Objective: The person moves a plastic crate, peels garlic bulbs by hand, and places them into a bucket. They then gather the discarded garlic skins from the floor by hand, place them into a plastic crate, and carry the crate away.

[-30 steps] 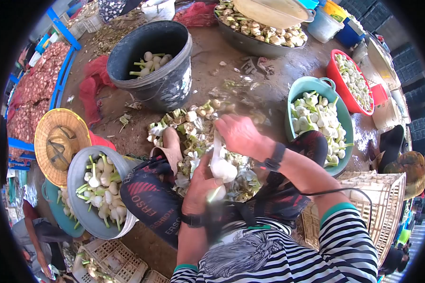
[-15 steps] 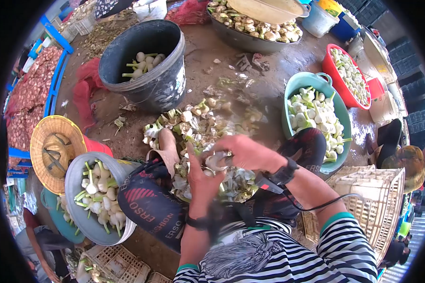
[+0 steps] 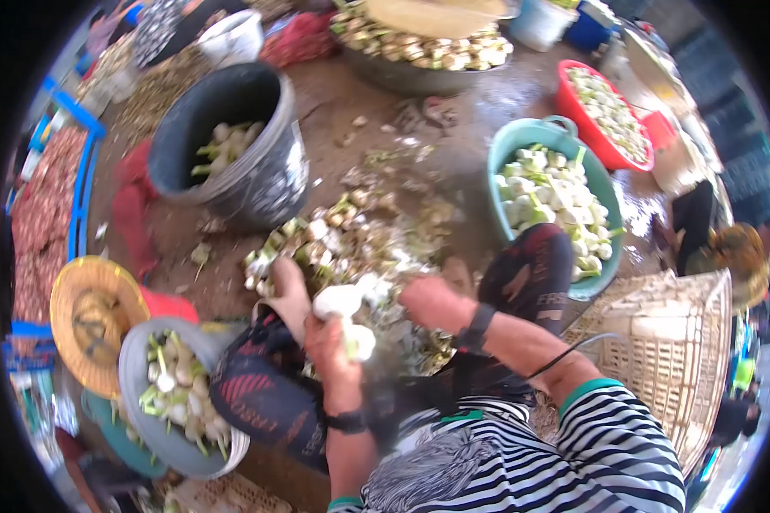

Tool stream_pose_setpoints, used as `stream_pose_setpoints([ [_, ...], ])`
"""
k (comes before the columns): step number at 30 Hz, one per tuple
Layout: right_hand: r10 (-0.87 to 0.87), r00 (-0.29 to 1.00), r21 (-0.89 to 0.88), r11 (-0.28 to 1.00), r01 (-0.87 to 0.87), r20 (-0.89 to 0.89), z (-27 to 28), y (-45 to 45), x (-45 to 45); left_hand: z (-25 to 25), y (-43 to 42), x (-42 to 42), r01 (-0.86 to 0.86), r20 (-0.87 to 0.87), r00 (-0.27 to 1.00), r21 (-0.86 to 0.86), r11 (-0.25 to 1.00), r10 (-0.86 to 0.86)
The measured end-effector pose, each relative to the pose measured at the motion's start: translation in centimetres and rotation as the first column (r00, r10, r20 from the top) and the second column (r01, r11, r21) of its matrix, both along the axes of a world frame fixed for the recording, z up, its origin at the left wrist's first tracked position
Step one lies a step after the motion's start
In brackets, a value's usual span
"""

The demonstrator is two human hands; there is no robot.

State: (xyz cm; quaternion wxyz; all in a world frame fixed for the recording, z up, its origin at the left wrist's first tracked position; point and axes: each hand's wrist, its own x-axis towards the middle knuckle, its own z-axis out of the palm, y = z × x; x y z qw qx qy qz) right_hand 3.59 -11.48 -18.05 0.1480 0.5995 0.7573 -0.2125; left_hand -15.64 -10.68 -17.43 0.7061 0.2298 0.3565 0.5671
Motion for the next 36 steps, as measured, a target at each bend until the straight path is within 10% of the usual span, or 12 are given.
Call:
stream_pose_setpoints([
  [1, -0.060, 0.922, 0.283, 0.942, 0.179, -0.382, 1.1, -0.3, -0.5, -0.8, 0.2, -0.5, 0.015, 0.015, 1.000, -0.006, 1.000, -0.015],
  [3, -0.232, 0.633, 0.060, 0.913, 0.404, -0.739, 6.0, 1.4, -1.8, 0.1, 0.1, 0.2, -0.013, 0.066, 0.998, -0.123, 0.992, 0.021],
  [8, -0.068, 0.536, 0.016, 0.989, 0.150, -0.841, 8.1, 2.4, -1.0, 2.5, -0.1, 0.9, 0.388, -0.193, 0.885, -0.194, 0.901, -0.423],
  [11, -0.065, 0.863, 0.391, 0.872, 0.293, -0.502, 11.9, 3.7, 6.0, 1.3, -0.1, 1.0, 0.287, -0.220, 0.912, -0.262, 0.921, -0.346],
  [13, -0.324, 0.815, 0.328, 0.796, 0.510, -0.481, 12.1, 4.9, 15.1, 0.8, 0.3, 1.3, 0.204, -0.220, 0.937, -0.289, 0.935, -0.273],
  [17, -0.527, 0.801, 0.560, 0.769, 0.308, 0.283, 11.1, 5.7, 28.6, 0.9, 1.1, 2.2, 0.251, -0.187, 0.927, -0.337, 0.908, -0.326],
  [20, -0.576, 0.806, 0.383, 0.781, 0.494, 0.134, 9.1, 9.7, 27.9, 1.0, 1.5, 2.4, 0.230, -0.227, 0.916, -0.381, 0.896, -0.332],
  [24, -0.175, 0.983, 0.105, 0.978, 0.180, -0.048, -1.5, 15.8, 22.2, 1.4, 2.4, 2.5, 0.169, -0.291, 0.905, -0.423, 0.890, -0.310],
  [29, -0.296, 0.943, -0.178, 0.930, 0.321, 0.152, -12.6, 15.5, 14.9, -0.7, 2.4, 2.2, 0.090, -0.272, 0.932, -0.470, 0.878, -0.241],
  [36, -0.486, 0.849, 0.192, 0.831, 0.522, -0.207, -10.4, 16.6, 15.0, -1.1, 2.4, 2.6, 0.133, -0.304, 0.915, -0.396, 0.909, -0.266],
])
